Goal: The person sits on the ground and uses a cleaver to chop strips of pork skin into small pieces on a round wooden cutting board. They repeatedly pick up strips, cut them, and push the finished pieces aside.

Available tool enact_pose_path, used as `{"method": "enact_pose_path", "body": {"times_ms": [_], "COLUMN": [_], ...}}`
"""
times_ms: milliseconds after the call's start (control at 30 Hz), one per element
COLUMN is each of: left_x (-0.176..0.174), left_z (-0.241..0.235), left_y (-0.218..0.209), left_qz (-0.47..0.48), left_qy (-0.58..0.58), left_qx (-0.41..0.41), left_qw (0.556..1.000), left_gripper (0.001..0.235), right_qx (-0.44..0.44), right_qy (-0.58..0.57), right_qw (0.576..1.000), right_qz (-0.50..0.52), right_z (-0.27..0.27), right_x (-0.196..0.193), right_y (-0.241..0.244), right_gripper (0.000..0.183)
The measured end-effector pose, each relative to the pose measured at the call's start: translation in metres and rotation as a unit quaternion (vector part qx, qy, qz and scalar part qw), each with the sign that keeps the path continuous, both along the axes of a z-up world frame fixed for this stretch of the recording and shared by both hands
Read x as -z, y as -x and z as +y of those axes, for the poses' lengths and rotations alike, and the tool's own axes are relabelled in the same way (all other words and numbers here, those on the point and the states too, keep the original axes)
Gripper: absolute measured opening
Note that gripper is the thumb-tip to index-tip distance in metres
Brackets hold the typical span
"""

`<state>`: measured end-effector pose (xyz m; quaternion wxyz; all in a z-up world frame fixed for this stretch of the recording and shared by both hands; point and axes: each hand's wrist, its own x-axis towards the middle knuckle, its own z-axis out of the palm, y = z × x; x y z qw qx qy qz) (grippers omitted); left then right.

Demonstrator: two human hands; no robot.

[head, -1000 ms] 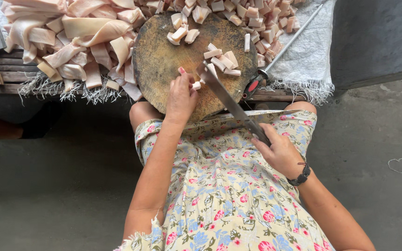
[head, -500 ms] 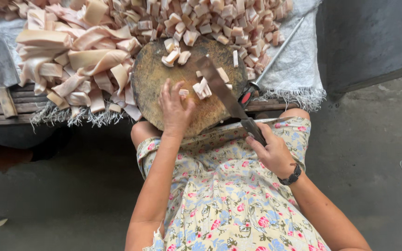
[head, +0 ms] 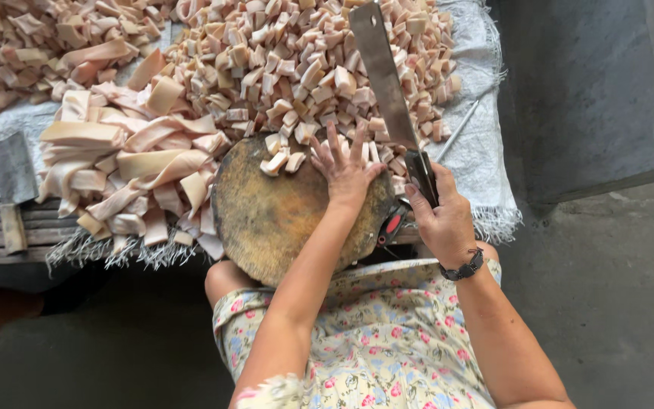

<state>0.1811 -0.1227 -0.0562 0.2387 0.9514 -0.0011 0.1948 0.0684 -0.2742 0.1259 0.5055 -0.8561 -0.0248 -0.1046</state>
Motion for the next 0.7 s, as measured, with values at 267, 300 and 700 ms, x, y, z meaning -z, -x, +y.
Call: {"method": "enact_pose_path", "body": {"times_ms": [267, 300, 700], "left_x": [-0.009, -0.006, 0.047], "left_z": [-0.026, -0.029, -0.032], "left_y": [-0.131, -0.145, -0.281], "left_qz": [0.098, 0.088, 0.205], "left_qy": [-0.075, -0.069, 0.006], "left_qx": [0.018, 0.02, 0.091], "left_qw": [0.992, 0.994, 0.974], "left_gripper": [0.089, 0.102, 0.077], "right_qx": [0.024, 0.018, 0.035], "right_qy": [-0.019, -0.031, -0.134], "right_qw": [0.999, 0.999, 0.99], "right_qz": [-0.011, -0.029, 0.022], "right_z": [-0.006, -0.005, -0.017], "right_x": [0.004, 0.008, -0.016], "right_y": [-0.06, -0.068, -0.04], "right_gripper": [0.035, 0.035, 0.027]}}
